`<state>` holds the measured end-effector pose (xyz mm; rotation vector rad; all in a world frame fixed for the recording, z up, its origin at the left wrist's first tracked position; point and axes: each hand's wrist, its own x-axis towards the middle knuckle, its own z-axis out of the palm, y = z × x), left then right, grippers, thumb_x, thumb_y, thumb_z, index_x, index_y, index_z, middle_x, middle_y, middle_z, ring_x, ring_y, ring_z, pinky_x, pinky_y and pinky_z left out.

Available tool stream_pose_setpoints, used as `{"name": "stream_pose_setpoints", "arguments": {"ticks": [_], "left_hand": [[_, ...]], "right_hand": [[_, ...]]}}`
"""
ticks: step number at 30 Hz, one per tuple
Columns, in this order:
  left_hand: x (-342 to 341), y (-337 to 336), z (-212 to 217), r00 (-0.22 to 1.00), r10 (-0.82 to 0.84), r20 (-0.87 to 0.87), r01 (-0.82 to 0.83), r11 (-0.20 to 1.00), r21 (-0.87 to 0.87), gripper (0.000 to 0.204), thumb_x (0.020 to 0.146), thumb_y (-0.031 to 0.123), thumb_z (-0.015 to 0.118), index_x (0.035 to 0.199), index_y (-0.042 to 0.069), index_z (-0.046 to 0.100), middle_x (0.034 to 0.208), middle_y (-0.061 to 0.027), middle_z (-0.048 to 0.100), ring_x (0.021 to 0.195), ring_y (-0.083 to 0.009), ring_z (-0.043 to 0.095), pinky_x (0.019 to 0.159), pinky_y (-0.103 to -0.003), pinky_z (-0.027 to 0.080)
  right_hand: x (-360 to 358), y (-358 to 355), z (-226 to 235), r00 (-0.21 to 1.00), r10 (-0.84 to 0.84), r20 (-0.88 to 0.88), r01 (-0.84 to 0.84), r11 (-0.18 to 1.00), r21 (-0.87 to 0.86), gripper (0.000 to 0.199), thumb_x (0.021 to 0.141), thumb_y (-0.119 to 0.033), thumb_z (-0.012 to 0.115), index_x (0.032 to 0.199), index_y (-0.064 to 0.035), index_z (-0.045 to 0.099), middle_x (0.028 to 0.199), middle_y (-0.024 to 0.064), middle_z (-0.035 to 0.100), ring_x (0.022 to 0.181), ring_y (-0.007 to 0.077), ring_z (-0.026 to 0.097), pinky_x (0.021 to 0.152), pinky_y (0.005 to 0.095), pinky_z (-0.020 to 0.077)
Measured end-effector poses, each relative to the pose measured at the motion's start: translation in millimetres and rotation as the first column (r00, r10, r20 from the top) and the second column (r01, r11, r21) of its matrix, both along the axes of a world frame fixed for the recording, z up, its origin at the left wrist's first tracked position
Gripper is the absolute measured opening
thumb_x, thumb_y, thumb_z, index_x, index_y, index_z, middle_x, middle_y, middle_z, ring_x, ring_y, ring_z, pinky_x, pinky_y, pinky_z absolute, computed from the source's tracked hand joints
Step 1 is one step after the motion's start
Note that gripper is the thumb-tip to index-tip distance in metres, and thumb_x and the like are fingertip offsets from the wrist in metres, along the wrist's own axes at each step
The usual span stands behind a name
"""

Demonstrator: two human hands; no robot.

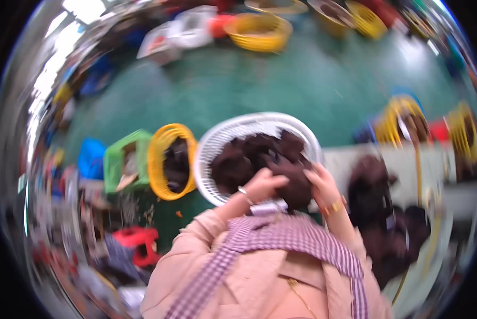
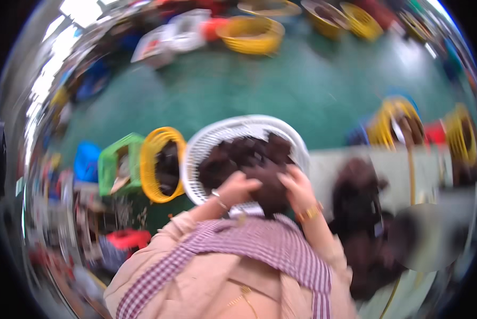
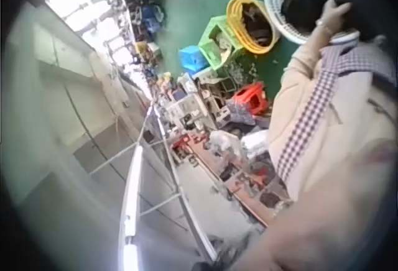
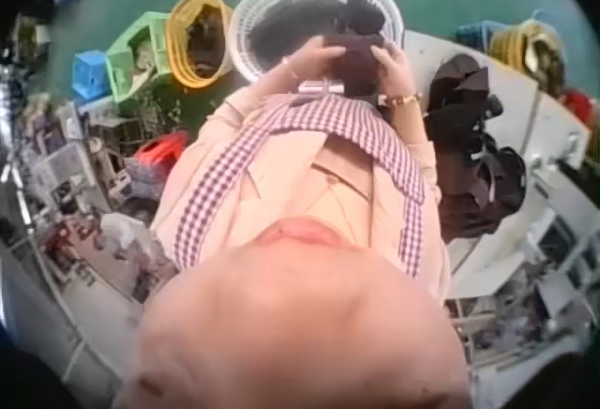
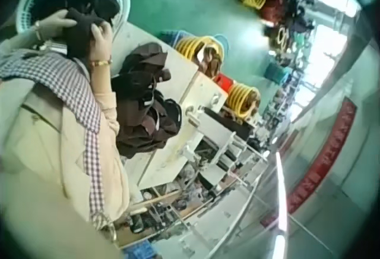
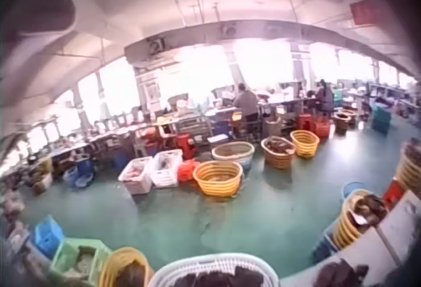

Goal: The person clears items from a workbench, carries baskets filled with cut shoe upper components to the workstation, and places the components onto the table, folding and sorting them by hand.

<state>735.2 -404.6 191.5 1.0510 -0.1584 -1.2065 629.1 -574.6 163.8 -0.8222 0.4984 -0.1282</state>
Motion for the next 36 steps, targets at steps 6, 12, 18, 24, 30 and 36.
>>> {"name": "stream_pose_setpoints", "arguments": {"ticks": [6,12,18,24,30,36], "left_hand": [[-22,37,-33,0.933,0.335,-0.130,-0.339,0.941,-0.008,0.024,0.088,0.014,0.057,0.109,0.003,0.056,0.104,-0.0053,0.062,0.092,-0.0161,0.062,0.078,-0.031,0.051],[-18,42,-33,0.807,0.377,0.454,-0.421,0.907,-0.003,0.021,0.089,0.009,0.051,0.109,0.003,0.057,0.100,-0.0042,0.063,0.091,-0.0094,0.056,0.082,-0.027,0.046],[17,80,-18,0.290,0.253,0.923,-0.715,0.698,0.034,0.022,0.082,0.020,0.057,0.082,-0.003,0.054,0.080,-0.0217,0.059,0.076,-0.0356,0.058,0.067,-0.041,0.045],[21,61,-28,0.379,0.129,0.916,-0.605,0.784,0.140,0.028,0.079,0.023,0.057,0.081,-0.005,0.054,0.080,-0.0254,0.057,0.075,-0.0379,0.057,0.067,-0.041,0.045],[-32,-20,-51,0.639,0.524,0.563,-0.476,0.844,-0.247,0.017,0.089,0.010,0.047,0.091,-0.005,0.055,0.084,-0.0071,0.060,0.079,-0.0139,0.052,0.073,-0.030,0.042],[-42,-11,-10,0.858,0.411,0.307,-0.393,0.911,-0.121,0.029,0.095,0.022,0.041,0.109,0.003,0.058,0.108,-0.0066,0.058,0.098,-0.0141,0.052,0.091,-0.030,0.039]], "right_hand": [[-15,20,49,0.962,0.220,0.159,-0.225,0.974,0.015,0.038,0.088,-0.005,0.048,0.124,0.0048,0.043,0.117,0.0146,0.055,0.106,0.0218,0.055,0.092,0.0310,0.0431],[2,60,59,0.902,0.388,0.190,-0.296,0.875,-0.383,0.052,0.083,0.003,0.052,0.132,0.0050,0.033,0.115,0.0105,0.055,0.098,0.0152,0.055,0.088,0.0271,0.0413],[8,32,69,0.935,0.217,0.279,-0.104,0.923,-0.370,0.061,0.085,0.002,0.051,0.139,-0.0008,0.023,0.121,0.0129,0.051,0.103,0.0179,0.053,0.088,0.0302,0.0420],[-7,35,85,0.945,0.229,0.233,-0.134,0.922,-0.362,0.060,0.087,0.000,0.050,0.140,-0.0038,0.021,0.118,0.0136,0.052,0.102,0.0186,0.053,0.087,0.0309,0.0437],[-17,50,53,0.974,0.182,0.134,-0.128,0.933,-0.337,0.047,0.090,-0.005,0.050,0.133,-0.0010,0.033,0.116,0.0131,0.053,0.103,0.0186,0.053,0.088,0.0292,0.0433],[-14,43,70,1.000,-0.001,-0.015,-0.012,0.518,-0.855,0.028,0.084,-0.016,0.054,0.102,0.0054,0.055,0.102,0.0202,0.056,0.094,0.0310,0.054,0.084,0.0395,0.0408]]}}
